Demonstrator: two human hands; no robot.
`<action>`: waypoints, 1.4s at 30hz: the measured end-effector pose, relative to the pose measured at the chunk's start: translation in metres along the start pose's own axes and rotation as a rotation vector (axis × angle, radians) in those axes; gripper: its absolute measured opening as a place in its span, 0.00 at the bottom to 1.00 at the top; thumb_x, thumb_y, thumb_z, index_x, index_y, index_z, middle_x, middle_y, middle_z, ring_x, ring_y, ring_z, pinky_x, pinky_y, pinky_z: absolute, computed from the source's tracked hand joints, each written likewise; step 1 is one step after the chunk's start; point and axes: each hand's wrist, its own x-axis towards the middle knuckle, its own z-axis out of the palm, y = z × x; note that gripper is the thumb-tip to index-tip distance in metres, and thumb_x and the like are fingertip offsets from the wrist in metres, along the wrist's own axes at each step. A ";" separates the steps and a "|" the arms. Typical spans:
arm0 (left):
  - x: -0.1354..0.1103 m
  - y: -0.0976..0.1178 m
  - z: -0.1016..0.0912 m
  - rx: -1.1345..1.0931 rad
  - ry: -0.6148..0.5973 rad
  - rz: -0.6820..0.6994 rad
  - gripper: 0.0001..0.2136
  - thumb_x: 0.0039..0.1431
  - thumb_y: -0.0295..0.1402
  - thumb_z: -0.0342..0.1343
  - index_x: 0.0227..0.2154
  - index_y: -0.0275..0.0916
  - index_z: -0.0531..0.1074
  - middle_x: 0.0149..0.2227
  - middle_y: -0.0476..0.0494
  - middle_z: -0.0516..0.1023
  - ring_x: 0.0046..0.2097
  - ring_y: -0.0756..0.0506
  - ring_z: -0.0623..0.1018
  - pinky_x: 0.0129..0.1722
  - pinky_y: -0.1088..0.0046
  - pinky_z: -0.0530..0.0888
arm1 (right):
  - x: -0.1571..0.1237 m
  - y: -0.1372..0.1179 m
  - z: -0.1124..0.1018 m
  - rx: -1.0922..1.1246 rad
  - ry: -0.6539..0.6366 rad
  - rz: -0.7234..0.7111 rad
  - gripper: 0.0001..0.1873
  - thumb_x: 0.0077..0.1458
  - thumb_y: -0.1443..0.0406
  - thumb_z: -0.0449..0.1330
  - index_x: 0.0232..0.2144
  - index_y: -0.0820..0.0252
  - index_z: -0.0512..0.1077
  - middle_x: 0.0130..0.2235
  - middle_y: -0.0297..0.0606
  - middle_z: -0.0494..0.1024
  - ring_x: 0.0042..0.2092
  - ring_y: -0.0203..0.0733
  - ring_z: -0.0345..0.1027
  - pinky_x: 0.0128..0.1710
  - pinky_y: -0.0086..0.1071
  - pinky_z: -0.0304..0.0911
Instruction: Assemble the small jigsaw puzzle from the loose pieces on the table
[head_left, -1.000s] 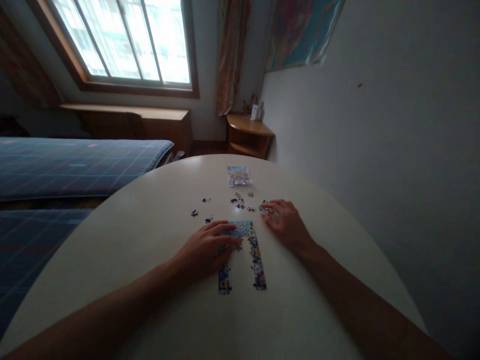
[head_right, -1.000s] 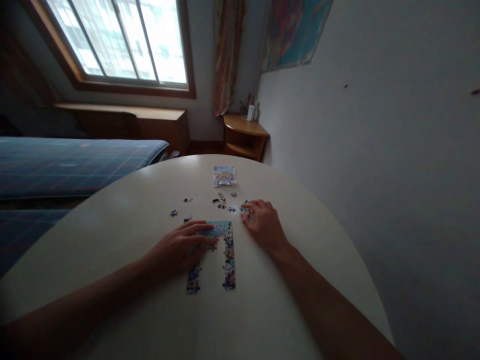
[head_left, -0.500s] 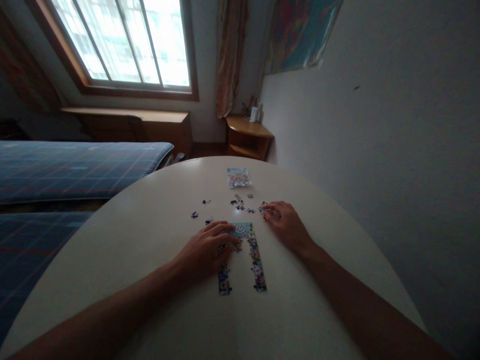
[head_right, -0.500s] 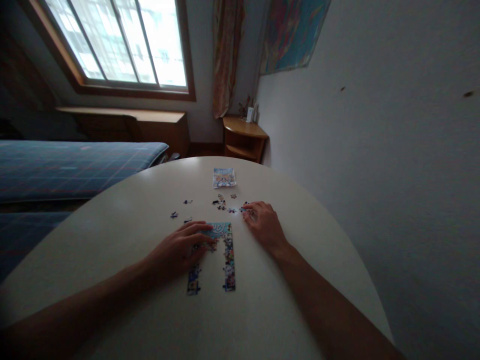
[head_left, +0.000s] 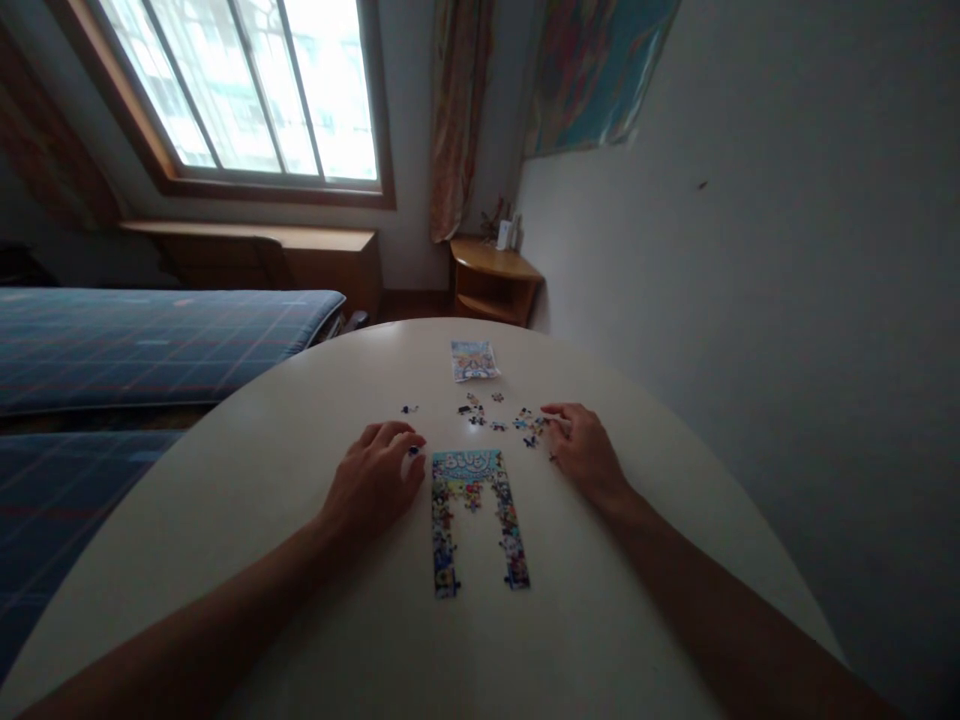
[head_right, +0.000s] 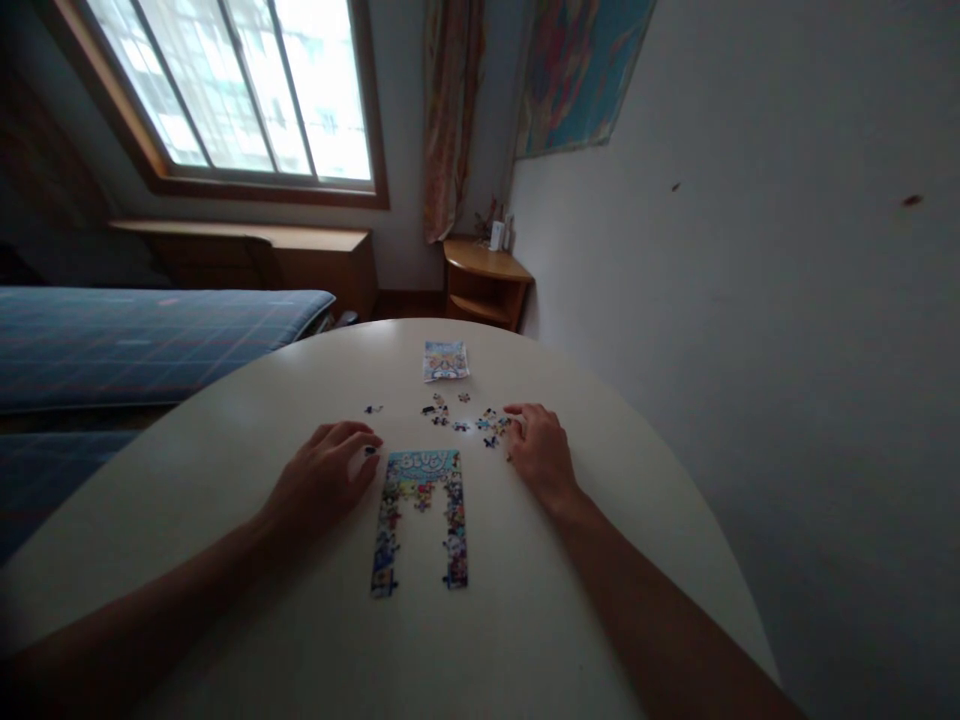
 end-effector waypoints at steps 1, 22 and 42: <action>0.000 0.000 0.000 0.012 -0.009 -0.004 0.08 0.63 0.33 0.51 0.40 0.40 0.74 0.46 0.40 0.76 0.49 0.36 0.72 0.47 0.51 0.75 | 0.000 0.001 0.000 0.001 0.002 0.013 0.16 0.54 0.69 0.52 0.42 0.60 0.76 0.45 0.45 0.78 0.47 0.50 0.69 0.53 0.49 0.62; 0.005 -0.014 0.007 -0.067 -0.031 0.059 0.10 0.63 0.29 0.50 0.41 0.41 0.76 0.47 0.41 0.76 0.51 0.37 0.71 0.51 0.52 0.73 | 0.002 0.012 0.005 0.056 0.034 0.076 0.14 0.56 0.67 0.51 0.40 0.58 0.76 0.40 0.42 0.80 0.40 0.45 0.74 0.44 0.42 0.68; 0.009 -0.020 0.007 -0.081 -0.021 -0.134 0.15 0.62 0.25 0.43 0.46 0.39 0.71 0.49 0.39 0.75 0.50 0.38 0.74 0.50 0.55 0.73 | 0.008 0.005 -0.003 0.052 -0.115 0.182 0.16 0.58 0.70 0.51 0.44 0.60 0.75 0.46 0.43 0.79 0.46 0.44 0.73 0.49 0.38 0.66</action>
